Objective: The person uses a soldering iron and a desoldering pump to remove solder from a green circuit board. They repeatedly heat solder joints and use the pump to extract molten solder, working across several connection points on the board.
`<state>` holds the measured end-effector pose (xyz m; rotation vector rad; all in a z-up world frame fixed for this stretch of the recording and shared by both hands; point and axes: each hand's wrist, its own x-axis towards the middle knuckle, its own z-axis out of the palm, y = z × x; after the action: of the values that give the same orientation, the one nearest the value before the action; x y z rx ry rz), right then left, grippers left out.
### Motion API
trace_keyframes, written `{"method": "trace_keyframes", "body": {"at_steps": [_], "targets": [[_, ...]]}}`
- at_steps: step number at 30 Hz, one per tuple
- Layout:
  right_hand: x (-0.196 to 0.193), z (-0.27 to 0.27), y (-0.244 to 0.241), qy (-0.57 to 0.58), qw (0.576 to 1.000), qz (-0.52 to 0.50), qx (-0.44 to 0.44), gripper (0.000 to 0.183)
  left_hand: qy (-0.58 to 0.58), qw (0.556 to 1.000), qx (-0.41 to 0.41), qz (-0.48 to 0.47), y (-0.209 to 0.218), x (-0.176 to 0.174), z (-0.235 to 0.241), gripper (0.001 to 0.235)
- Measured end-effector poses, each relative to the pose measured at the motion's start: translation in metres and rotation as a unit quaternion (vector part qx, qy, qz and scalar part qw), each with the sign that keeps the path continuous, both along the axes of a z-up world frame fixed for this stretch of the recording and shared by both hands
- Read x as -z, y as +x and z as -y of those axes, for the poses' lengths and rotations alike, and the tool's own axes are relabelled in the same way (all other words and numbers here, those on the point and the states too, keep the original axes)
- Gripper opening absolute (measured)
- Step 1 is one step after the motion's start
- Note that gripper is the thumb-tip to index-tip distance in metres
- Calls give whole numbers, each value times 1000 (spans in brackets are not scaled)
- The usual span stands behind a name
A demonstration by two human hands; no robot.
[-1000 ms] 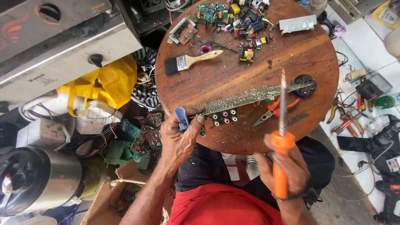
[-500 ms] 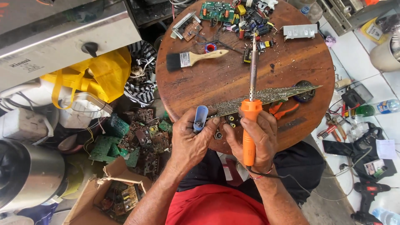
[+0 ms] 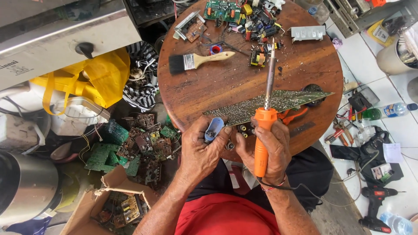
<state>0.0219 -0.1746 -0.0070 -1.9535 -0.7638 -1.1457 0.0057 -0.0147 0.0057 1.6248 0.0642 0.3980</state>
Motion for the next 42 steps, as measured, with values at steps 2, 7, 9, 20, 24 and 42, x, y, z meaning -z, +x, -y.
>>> {"method": "trace_keyframes", "body": {"at_steps": [2, 7, 9, 20, 24, 42], "targets": [[5, 2, 0, 4, 1000, 0, -1, 42, 4, 1000, 7, 2, 1, 1, -3, 16], [19, 14, -10, 0, 1000, -5, -29, 45, -7, 999, 44, 21, 0, 3, -10, 15], [36, 23, -15, 7, 998, -21, -63, 44, 4, 998, 58, 32, -2, 4, -13, 15], [44, 31, -18, -9, 996, -15, -87, 45, 5, 996, 88, 15, -10, 25, -22, 22], [47, 49, -19, -31, 998, 3, -57, 42, -16, 995, 97, 21, -6, 26, -31, 20], [5, 69, 42, -121, 992, -9, 25, 19, -61, 997, -44, 25, 5, 57, -47, 31]]}}
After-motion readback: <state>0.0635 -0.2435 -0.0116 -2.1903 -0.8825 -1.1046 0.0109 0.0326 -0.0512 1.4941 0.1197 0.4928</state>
